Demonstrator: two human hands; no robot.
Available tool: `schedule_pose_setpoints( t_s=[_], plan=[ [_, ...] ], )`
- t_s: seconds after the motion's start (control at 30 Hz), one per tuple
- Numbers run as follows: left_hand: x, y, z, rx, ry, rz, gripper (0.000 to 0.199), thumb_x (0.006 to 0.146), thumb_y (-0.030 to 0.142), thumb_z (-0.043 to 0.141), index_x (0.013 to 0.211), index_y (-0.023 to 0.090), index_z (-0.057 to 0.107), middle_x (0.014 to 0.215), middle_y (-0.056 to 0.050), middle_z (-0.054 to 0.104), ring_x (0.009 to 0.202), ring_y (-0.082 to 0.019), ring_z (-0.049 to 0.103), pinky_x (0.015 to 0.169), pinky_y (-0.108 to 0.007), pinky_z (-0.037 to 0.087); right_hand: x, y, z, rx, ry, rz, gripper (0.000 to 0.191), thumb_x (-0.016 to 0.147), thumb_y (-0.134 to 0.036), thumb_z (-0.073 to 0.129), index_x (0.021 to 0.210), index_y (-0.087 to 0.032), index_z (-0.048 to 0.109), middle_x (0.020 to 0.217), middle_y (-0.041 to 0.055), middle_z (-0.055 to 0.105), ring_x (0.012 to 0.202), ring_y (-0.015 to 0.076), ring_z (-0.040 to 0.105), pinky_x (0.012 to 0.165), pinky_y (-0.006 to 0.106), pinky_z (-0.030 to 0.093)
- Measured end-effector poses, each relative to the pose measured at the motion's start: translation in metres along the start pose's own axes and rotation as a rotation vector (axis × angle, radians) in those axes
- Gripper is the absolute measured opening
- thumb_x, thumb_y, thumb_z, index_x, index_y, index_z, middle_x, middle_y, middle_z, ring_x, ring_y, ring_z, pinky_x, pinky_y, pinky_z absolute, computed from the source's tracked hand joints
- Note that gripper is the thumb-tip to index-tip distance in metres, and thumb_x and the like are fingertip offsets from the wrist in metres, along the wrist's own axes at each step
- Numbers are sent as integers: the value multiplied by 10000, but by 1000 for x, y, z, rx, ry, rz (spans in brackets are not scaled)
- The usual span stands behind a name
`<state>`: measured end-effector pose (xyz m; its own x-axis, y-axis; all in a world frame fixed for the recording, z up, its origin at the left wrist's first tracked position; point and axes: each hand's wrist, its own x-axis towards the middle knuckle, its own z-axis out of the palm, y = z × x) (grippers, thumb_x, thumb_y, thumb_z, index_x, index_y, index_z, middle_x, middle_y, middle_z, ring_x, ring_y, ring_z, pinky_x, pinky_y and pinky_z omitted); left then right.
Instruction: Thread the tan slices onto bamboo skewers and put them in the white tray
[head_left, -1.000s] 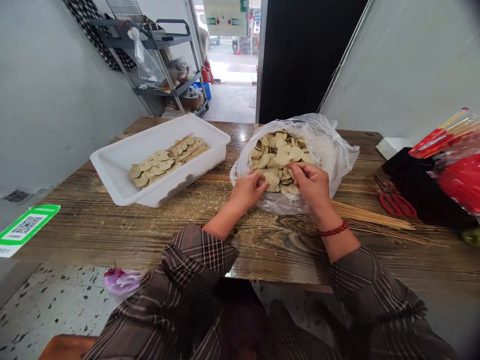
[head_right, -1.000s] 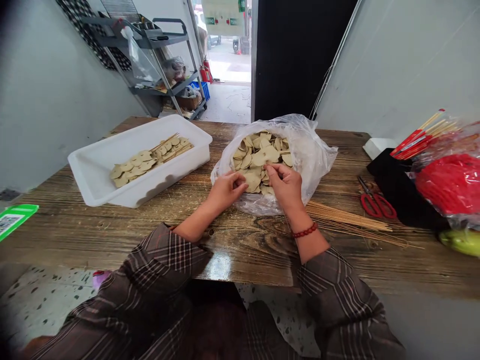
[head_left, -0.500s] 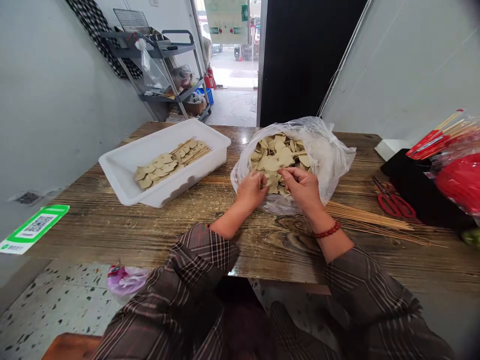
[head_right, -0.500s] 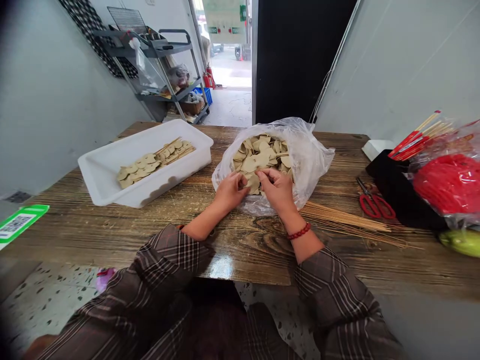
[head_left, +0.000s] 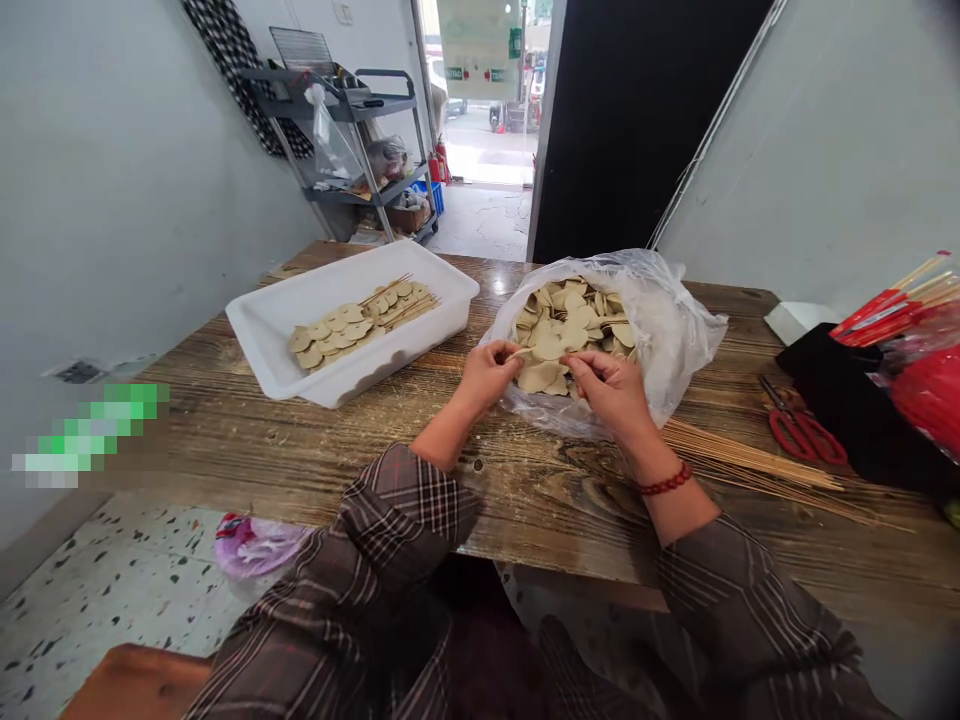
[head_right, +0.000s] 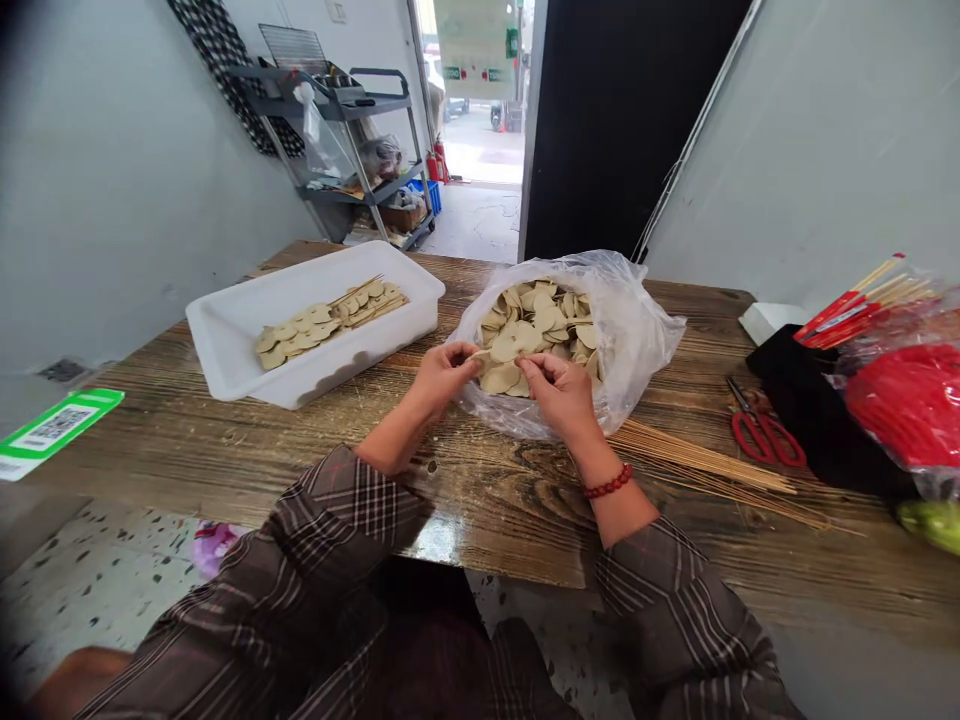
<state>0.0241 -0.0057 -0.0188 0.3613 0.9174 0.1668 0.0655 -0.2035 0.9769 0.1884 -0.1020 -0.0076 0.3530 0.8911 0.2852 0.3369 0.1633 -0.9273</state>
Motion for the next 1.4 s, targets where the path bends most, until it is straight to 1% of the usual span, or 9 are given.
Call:
schedule_pose_setpoints(
  t_s=[0.17,0.27,0.4,0.77,0.93,1.07,1.17,1.27,1.4],
  plan=[
    [3,8,-18,-313,95,-77,208,637,284,700,769,145,618,704,17,596,624,-89,521,557,-206,437,-8,-3,4,-18,-148,-7,360,817,-475,624,849,-139,752,491,-32,510,465,96,417,469,233,315],
    [5,12,-26,-395,139,-100,242,632,279,714,813,143,630,740,6,614,635,-95,551,518,-195,426,-12,-2,6,-42,-224,-17,350,830,-461,616,886,-148,760,516,-25,533,478,105,443,477,236,338],
    [6,15,-29,-440,177,-98,230,642,244,712,835,142,638,750,4,633,612,-84,551,496,-183,394,-16,2,10,-91,-296,-42,323,851,-430,590,907,-163,763,554,-8,575,491,118,474,488,244,358],
    [4,18,-28,-444,182,-83,198,661,237,707,824,145,644,712,6,626,596,-76,541,504,-178,379,-15,7,10,-137,-281,-53,324,851,-410,587,924,-151,765,647,16,643,521,119,472,508,245,371],
    [4,17,-27,-341,192,-28,183,642,256,707,785,150,665,711,5,618,612,-84,502,520,-192,379,-14,9,10,-172,-277,-74,313,855,-398,580,915,-155,767,711,32,691,569,136,531,529,248,393],
    [5,15,-25,-257,194,29,170,639,250,703,772,145,688,699,8,621,612,-82,476,550,-201,373,-14,9,11,-181,-275,-95,304,864,-377,565,910,-153,766,758,45,719,656,166,600,592,267,432],
    [5,14,-23,-219,173,59,162,645,240,699,773,141,697,689,12,620,616,-79,473,574,-202,367,-14,9,11,-188,-262,-101,304,866,-369,563,918,-147,763,784,51,731,707,183,631,623,277,444],
    [4,13,-21,-220,133,70,170,634,240,714,766,135,697,690,14,619,629,-80,485,597,-204,374,-14,9,11,-203,-249,-93,316,866,-366,561,931,-130,761,757,52,723,695,185,637,602,273,435],
    [4,13,-20,-281,107,35,182,626,248,725,763,135,685,675,24,597,611,-72,476,584,-200,381,-14,9,12,-210,-235,-101,314,864,-360,566,935,-126,763,762,58,728,688,185,642,586,270,434]
  ],
)
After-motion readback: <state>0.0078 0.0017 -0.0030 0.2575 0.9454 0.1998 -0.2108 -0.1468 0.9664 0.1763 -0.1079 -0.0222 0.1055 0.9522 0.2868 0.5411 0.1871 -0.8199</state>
